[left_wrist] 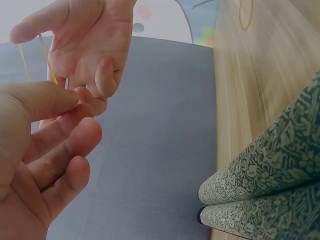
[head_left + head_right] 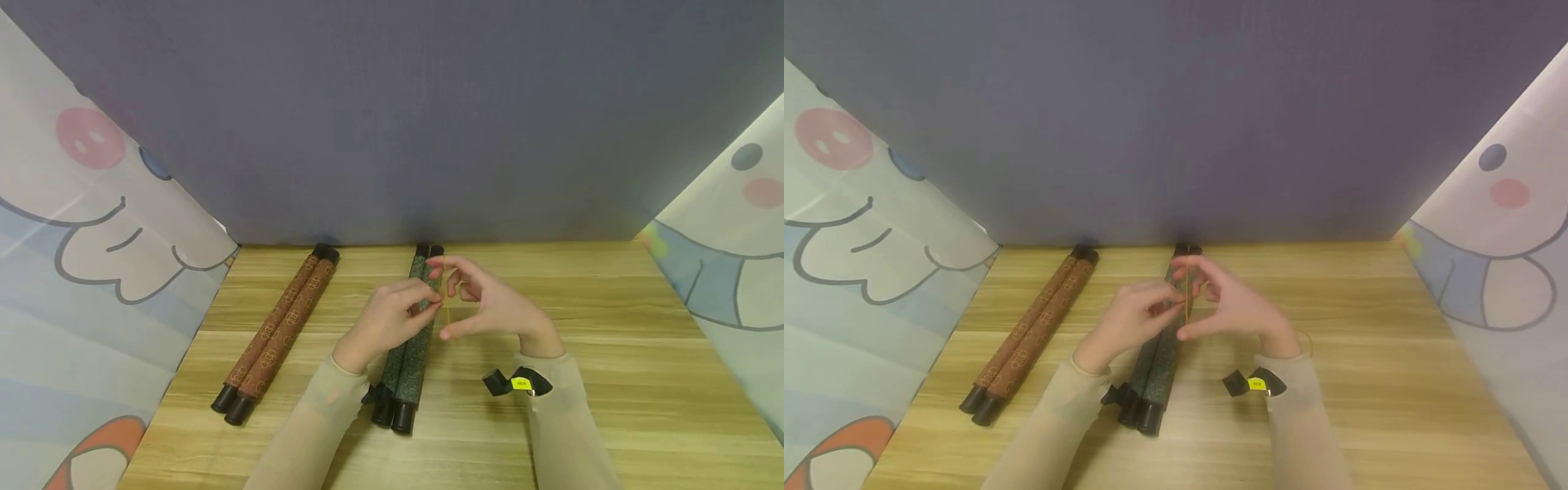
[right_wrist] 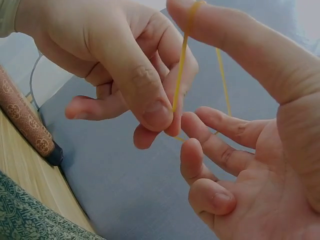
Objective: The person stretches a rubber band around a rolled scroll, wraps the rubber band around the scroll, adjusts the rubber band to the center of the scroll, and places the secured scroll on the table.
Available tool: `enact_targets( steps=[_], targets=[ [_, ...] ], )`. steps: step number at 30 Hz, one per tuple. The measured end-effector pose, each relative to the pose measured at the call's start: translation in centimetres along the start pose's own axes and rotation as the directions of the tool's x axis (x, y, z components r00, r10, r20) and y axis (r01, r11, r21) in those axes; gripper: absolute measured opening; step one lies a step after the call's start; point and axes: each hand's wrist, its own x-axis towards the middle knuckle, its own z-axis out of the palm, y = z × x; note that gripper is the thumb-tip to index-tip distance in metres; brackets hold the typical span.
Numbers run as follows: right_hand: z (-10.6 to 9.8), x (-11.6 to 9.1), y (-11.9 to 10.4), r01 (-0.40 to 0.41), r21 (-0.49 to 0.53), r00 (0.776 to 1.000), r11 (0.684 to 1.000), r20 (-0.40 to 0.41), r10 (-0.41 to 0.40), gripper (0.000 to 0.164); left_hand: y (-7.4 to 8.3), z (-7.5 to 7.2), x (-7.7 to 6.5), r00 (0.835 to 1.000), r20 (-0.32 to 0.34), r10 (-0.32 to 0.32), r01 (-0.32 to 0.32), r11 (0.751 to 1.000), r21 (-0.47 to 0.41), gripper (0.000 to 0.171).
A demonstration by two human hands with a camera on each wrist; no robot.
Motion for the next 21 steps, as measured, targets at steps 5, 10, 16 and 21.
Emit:
enact_targets(
  steps=[5, 10, 16, 21],
  targets=[
    [-0.1, 0.1, 0.2, -0.005, -0.033, 1.0, 0.999, -0.009, 0.005, 0.103, 0.2, -0.1, 0.0, 1.0, -0.005, 0.006, -0.006, 1.0, -0.009, 0.003],
    [0.0, 0.0, 0.5, -0.011, -0.057, 1.0, 0.998, 0.006, 0.011, 0.105, 0.3, 0.1, 0.0, 1.0, 0.005, -0.009, 0.009, 1.0, 0.016, 0.009],
    [0.4, -0.1, 0.8, -0.015, -0.057, 0.999, 0.998, 0.051, 0.018, 0.106, 0.5, 0.8, -0.2, 0.998, 0.066, -0.009, 0.005, 0.998, 0.07, 0.013],
    [0.2, -0.3, 0.6, -0.053, -0.115, 0.998, 0.992, 0.016, 0.055, 0.106, 0.5, 0.9, -0.2, 0.998, 0.065, -0.024, 0.021, 0.999, 0.041, 0.012]
  ],
)
